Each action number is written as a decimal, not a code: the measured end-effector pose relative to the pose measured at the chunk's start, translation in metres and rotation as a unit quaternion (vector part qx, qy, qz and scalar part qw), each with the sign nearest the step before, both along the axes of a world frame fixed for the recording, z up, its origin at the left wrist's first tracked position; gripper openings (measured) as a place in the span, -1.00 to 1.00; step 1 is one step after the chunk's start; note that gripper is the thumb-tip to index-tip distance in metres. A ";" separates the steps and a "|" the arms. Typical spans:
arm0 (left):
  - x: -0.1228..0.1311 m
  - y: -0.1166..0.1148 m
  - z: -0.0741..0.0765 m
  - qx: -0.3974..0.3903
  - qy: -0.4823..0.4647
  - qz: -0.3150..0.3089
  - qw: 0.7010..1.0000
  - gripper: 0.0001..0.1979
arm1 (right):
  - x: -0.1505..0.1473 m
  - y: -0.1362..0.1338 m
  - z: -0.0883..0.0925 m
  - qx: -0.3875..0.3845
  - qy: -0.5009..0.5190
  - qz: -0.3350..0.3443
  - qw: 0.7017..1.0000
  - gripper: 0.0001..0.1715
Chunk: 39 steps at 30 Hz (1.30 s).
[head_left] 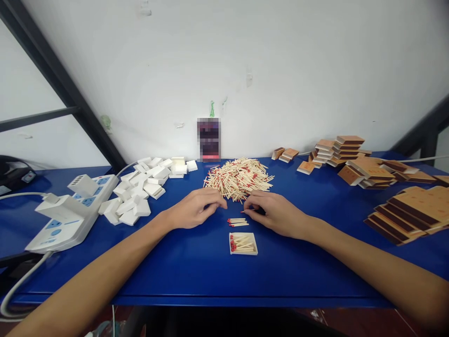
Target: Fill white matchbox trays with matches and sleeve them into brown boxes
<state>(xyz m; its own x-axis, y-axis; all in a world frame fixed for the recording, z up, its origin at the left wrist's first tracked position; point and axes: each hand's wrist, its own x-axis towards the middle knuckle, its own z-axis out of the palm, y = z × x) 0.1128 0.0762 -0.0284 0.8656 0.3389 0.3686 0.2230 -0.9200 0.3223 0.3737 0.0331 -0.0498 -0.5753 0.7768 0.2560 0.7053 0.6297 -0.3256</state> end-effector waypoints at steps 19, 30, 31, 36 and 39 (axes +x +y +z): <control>-0.029 0.021 0.011 0.145 0.163 0.158 0.963 -0.75 | 0.002 -0.002 0.005 -0.004 0.016 -0.034 0.999 -0.84; -0.028 0.017 0.018 0.093 0.202 0.155 0.963 -0.78 | 0.002 0.001 0.002 -0.014 0.003 -0.020 1.000 -0.89; -0.029 0.018 0.018 0.090 0.198 0.156 0.964 -0.80 | 0.002 0.001 0.002 -0.014 0.004 -0.019 1.000 -0.89; -0.035 0.022 0.018 0.077 0.175 0.188 0.963 -0.89 | 0.001 0.002 0.002 -0.018 0.003 -0.015 1.000 -0.88; -0.036 0.023 0.017 0.078 0.176 0.248 0.949 -0.81 | 0.001 0.001 0.002 -0.017 0.002 -0.015 1.000 -0.88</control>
